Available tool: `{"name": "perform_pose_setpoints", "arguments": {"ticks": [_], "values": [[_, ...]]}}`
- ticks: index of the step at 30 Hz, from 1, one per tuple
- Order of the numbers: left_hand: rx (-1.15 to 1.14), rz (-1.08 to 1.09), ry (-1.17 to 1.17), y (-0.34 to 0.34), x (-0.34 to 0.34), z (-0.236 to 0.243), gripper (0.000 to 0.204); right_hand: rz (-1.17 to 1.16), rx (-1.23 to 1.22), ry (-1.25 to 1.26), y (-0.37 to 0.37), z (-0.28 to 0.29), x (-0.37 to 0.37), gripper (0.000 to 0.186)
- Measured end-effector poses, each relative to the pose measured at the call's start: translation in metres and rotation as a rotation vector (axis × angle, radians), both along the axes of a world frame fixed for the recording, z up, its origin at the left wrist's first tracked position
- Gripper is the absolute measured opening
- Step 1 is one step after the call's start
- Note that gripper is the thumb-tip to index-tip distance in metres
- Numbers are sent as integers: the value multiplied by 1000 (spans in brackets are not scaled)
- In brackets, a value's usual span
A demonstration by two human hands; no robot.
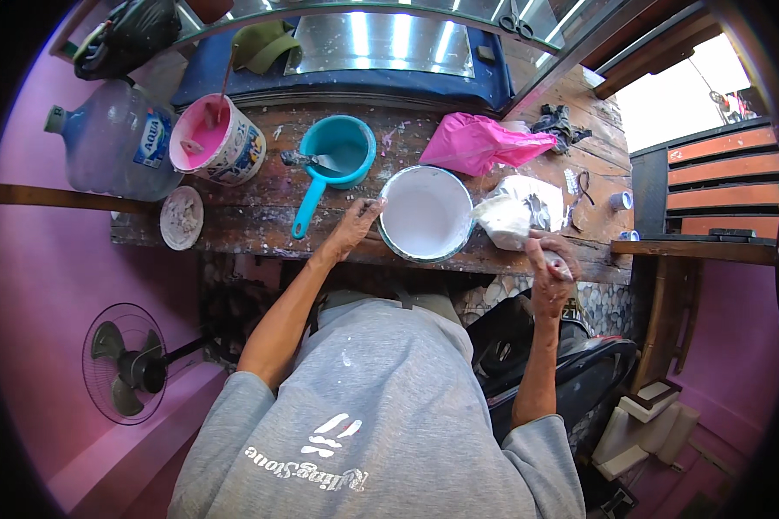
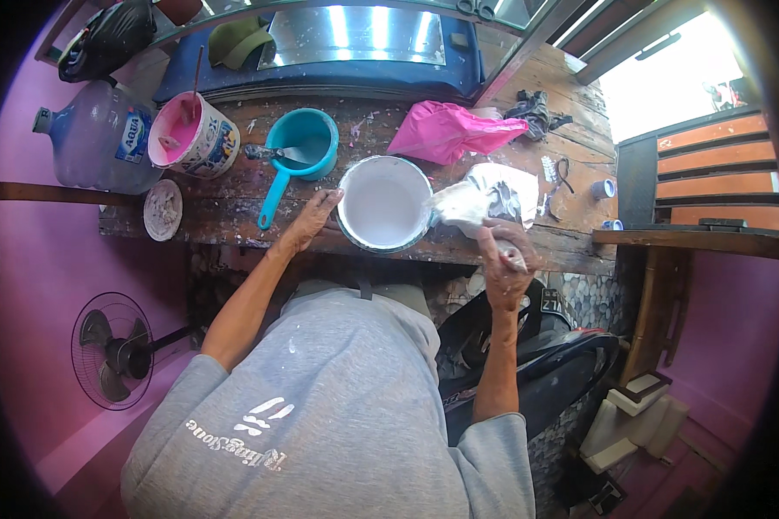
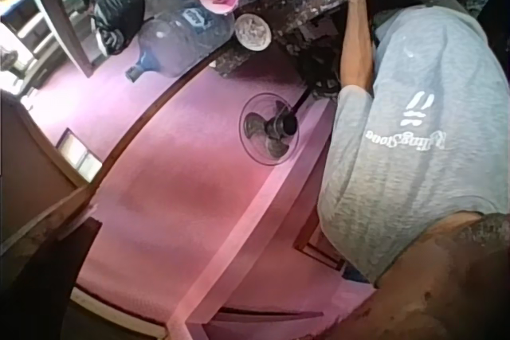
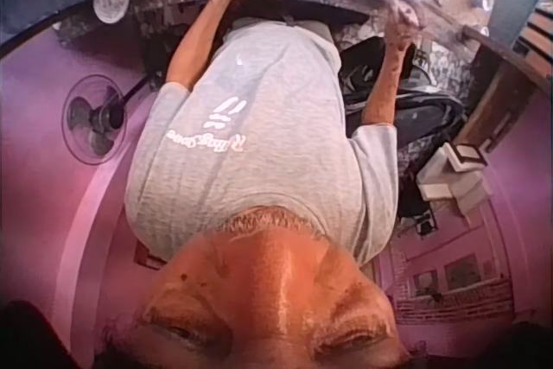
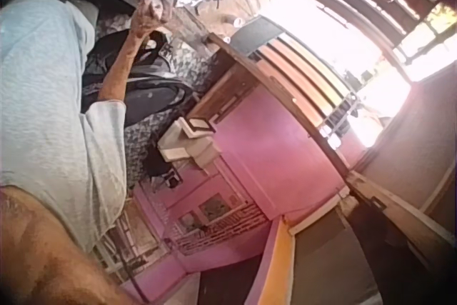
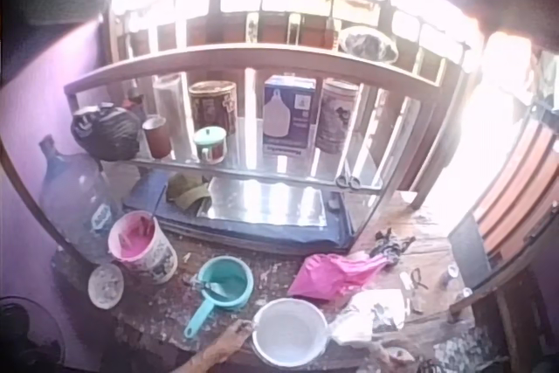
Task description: The person adds a powdery material from a bag into a plastic container, then mixes it with water using a spatula to prepare a smooth compound.
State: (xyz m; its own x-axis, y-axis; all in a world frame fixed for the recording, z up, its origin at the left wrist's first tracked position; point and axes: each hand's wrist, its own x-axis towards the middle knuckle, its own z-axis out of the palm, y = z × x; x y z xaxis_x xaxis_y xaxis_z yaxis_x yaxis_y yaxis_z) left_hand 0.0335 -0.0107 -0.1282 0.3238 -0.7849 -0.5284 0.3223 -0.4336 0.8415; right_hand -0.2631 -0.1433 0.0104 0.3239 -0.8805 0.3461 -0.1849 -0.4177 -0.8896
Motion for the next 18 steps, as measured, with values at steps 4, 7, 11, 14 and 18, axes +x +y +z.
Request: {"name": "perform_pose_setpoints", "arguments": {"ticks": [4, 7, 11, 14, 18], "values": [[47, -75, 230, 0, 5, 25, 71, 101, 127, 104, 12, 3, 16, 10], [77, -305, 271, -4, 16, 29, 75, 148, 140, 126, 11, -14, 15, 11], [134, -375, 356, -5, 18, 32, 72, 126, 181, 173, 7, -10, 3, 9], [131, -359, 388, -7, 16, 32, 72, 89, 281, 142, -1, -5, -13, 10], [126, -357, 475, -7, 16, 23, 73, 9, 321, 52, -19, -2, -31, 15]]}}
